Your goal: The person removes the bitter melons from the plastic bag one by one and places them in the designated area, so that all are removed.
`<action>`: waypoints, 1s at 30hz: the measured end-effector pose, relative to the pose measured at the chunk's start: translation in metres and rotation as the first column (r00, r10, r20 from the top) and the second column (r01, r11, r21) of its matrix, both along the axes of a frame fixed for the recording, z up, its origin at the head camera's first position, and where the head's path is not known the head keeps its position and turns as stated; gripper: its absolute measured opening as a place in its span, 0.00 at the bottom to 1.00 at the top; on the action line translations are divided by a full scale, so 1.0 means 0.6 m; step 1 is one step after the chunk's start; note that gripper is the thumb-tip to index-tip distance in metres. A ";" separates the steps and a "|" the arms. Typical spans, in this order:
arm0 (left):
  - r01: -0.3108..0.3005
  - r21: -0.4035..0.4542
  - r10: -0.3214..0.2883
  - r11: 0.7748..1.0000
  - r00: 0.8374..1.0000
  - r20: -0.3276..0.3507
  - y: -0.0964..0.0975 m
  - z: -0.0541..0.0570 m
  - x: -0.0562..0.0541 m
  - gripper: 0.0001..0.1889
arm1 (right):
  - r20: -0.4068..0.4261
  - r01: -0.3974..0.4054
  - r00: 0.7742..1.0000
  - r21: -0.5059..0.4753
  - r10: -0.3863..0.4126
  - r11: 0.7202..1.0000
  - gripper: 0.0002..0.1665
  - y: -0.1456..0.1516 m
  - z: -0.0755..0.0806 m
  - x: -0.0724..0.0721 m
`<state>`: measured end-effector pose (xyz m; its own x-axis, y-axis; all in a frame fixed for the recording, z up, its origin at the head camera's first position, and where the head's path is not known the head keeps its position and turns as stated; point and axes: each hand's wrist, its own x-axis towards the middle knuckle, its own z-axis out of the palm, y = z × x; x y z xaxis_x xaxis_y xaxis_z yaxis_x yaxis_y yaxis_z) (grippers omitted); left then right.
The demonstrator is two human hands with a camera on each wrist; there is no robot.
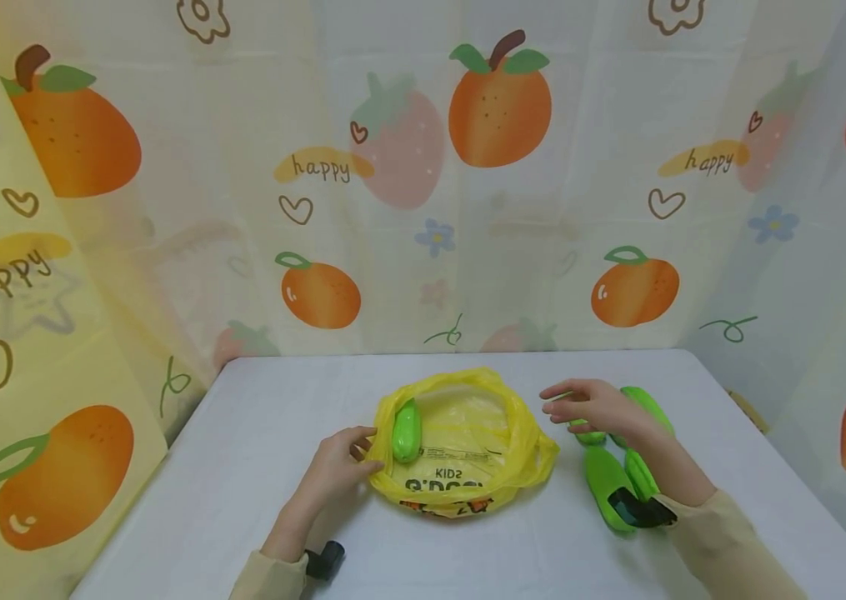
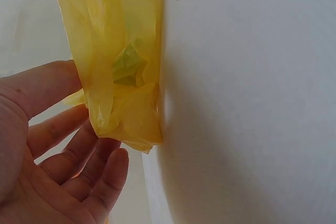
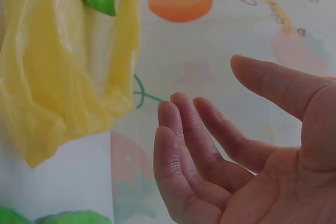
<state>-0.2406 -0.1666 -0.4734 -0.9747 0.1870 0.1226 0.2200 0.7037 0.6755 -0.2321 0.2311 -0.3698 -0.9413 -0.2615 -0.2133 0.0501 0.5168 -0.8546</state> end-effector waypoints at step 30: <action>-0.008 0.002 0.008 1.000 1.000 0.016 0.000 0.002 0.000 0.26 | 0.045 -0.040 0.998 -0.034 0.042 0.999 0.26 -0.123 -0.018 -0.068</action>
<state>-0.2406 -0.1667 -0.4724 -0.9779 0.1792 0.1079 0.2041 0.7041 0.6802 -0.2727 0.1576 -0.3804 -0.9192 -0.3076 -0.2461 0.0685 0.4904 -0.8688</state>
